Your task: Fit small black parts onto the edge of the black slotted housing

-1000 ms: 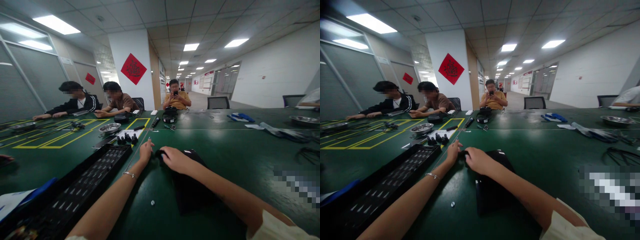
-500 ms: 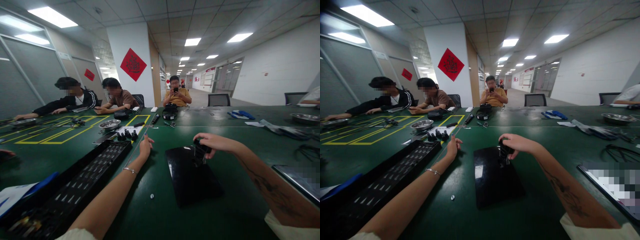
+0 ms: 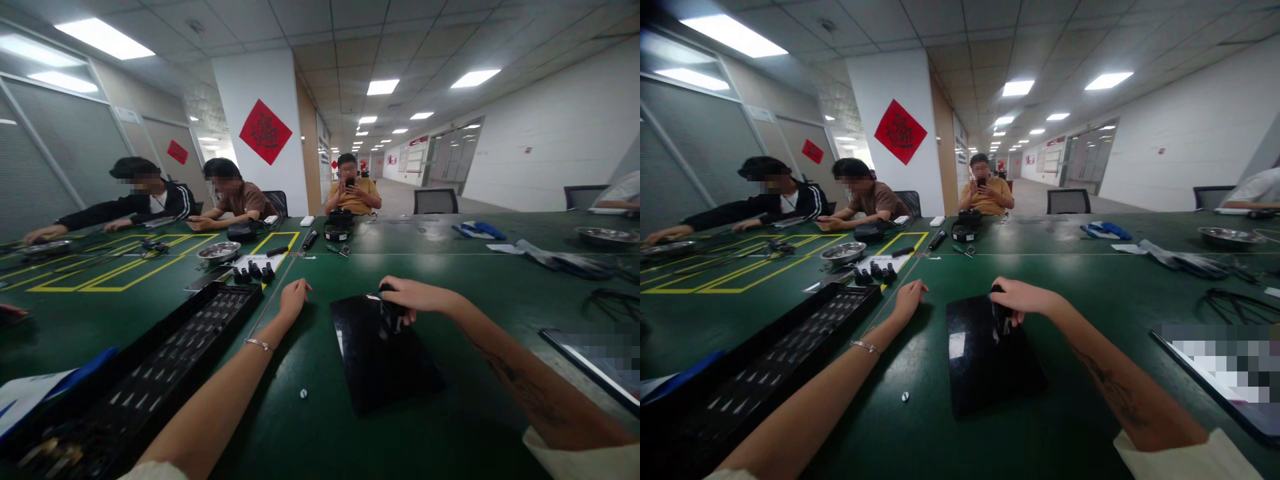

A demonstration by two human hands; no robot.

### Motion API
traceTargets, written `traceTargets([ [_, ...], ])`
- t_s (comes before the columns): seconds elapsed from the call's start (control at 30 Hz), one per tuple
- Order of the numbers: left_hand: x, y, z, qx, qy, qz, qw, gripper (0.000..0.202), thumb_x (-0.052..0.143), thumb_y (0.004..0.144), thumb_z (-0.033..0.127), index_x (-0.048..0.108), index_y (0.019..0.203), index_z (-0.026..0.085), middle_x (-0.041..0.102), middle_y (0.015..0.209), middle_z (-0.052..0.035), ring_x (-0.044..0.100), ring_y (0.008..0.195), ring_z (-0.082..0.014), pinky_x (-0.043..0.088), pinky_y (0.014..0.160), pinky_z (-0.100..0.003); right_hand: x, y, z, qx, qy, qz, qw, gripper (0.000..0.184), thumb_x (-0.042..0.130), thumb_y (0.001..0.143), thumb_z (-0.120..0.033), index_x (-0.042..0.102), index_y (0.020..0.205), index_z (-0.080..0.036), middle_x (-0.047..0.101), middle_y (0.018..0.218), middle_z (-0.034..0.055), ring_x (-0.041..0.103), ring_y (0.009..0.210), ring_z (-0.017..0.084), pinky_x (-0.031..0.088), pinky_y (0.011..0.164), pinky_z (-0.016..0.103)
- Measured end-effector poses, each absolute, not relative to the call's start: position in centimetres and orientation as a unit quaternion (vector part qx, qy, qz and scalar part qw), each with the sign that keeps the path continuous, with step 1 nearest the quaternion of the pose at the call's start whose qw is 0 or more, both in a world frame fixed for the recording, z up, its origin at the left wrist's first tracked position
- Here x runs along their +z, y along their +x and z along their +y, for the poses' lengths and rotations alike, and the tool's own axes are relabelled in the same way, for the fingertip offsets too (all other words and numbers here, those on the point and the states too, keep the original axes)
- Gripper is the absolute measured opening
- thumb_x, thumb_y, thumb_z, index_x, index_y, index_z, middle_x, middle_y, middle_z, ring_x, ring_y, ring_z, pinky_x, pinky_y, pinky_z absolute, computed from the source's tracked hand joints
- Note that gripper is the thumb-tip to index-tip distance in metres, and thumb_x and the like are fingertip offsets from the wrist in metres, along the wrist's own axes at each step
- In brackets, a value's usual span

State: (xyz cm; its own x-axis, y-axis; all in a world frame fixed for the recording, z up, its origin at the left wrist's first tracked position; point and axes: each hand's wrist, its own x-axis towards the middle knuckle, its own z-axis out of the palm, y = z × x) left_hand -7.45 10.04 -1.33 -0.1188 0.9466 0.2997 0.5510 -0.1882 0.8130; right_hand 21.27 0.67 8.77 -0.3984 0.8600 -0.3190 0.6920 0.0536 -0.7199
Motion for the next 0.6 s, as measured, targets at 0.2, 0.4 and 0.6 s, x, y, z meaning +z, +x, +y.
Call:
traceTargets([
  [0.2, 0.9, -6.0, 8.3, 0.259, 0.716, 0.568, 0.312, 0.033, 0.036, 0.077, 0.037, 0.051, 0.054, 0.017, 0.048, 0.038, 0.0023, 0.047, 0.042, -0.0131, 0.036, 0.05, -0.023, 7.3, 20.2, 1.1, 0.433, -0.501, -0.746, 0.072, 0.036, 0.044, 0.085, -0.045, 0.037, 0.107, -0.017, 0.059, 0.063, 0.0003, 0.057, 0.039, 0.01, 0.04, 0.034, 0.015],
  [0.4, 4.3, -3.5, 2.8, 0.016, 0.814, 0.471, 0.339, 0.039, 0.033, 0.082, 0.034, 0.05, 0.053, 0.016, 0.059, 0.05, -0.0027, 0.053, 0.047, -0.0128, 0.04, 0.053, -0.023, 6.4, 20.1, 1.5, 0.472, -0.508, -0.715, 0.091, 0.029, 0.039, 0.087, -0.041, 0.035, 0.106, -0.02, 0.057, 0.058, -0.0024, 0.058, 0.039, 0.011, 0.044, 0.037, 0.018],
  [0.6, 5.6, -3.6, -4.7, -0.053, 0.778, 0.626, -0.004, 0.038, 0.043, 0.082, 0.037, 0.066, 0.065, 0.012, 0.063, 0.068, -0.0153, 0.062, 0.072, -0.0266, 0.043, 0.065, -0.034, 5.9, 20.5, 1.4, 0.47, -0.49, -0.726, 0.111, 0.03, 0.038, 0.087, -0.043, 0.034, 0.106, -0.021, 0.059, 0.059, -0.0009, 0.058, 0.041, 0.013, 0.045, 0.036, 0.019],
])
